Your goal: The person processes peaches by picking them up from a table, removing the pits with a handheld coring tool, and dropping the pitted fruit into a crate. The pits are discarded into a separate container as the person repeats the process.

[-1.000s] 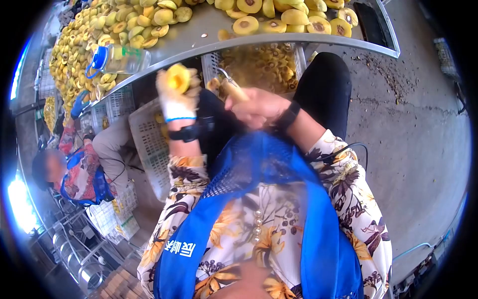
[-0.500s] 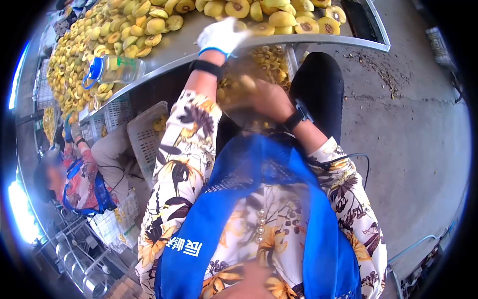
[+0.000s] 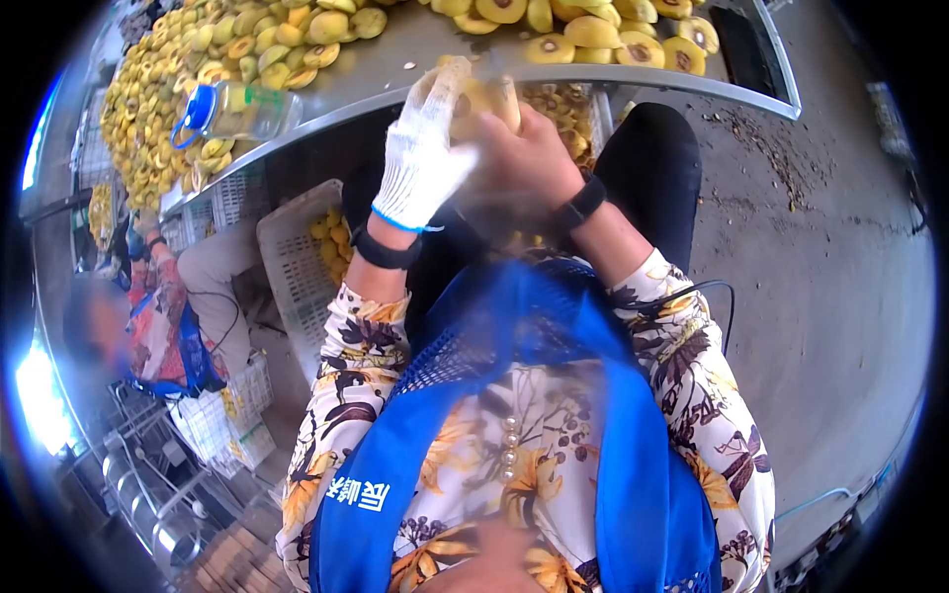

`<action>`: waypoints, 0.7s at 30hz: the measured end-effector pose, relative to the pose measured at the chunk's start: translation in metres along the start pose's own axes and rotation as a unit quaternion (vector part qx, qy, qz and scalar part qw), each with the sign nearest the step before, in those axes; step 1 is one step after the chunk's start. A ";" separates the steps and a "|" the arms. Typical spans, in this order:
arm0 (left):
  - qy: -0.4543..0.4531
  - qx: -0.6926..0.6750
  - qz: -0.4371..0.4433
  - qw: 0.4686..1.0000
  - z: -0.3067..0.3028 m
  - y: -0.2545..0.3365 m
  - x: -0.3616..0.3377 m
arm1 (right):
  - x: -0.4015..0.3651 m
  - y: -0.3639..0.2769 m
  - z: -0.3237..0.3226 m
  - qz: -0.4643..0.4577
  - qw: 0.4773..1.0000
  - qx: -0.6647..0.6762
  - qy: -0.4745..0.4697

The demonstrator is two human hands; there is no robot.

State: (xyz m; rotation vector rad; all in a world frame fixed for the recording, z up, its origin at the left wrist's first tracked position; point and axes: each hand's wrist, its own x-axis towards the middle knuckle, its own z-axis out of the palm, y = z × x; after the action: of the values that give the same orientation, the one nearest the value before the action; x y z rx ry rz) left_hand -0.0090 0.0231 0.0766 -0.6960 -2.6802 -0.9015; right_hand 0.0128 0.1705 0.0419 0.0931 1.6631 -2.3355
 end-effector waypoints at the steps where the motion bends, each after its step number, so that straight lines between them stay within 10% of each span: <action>1: 0.006 -0.036 -0.006 0.999 -0.005 0.006 -0.006 | -0.001 -0.003 0.006 0.022 0.999 0.023 -0.020; 3: 0.081 -0.439 -0.154 0.882 -0.002 0.000 -0.020 | -0.001 -0.003 0.011 0.069 0.993 0.086 -0.042; 7: 0.038 -0.721 -0.397 0.567 -0.004 0.006 -0.029 | -0.008 -0.007 0.023 0.147 0.986 0.059 -0.054; 11: 0.131 -0.688 -0.431 0.569 0.031 -0.004 -0.035 | 0.000 0.029 0.012 -0.135 0.909 -0.389 0.063; 14: 0.151 -0.635 -0.483 0.584 0.026 0.005 -0.027 | -0.021 0.007 0.016 -0.086 0.893 -0.440 0.031; 21: 0.226 -0.574 -0.289 0.732 0.057 -0.016 -0.037 | -0.037 0.022 0.020 -0.086 0.889 -0.449 0.017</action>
State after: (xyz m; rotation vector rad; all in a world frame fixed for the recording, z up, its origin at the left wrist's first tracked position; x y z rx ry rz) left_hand 0.0113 0.0330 0.0106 0.2825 -1.6168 -2.5248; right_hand 0.0561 0.1524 0.0359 -0.2065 2.6644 -1.4280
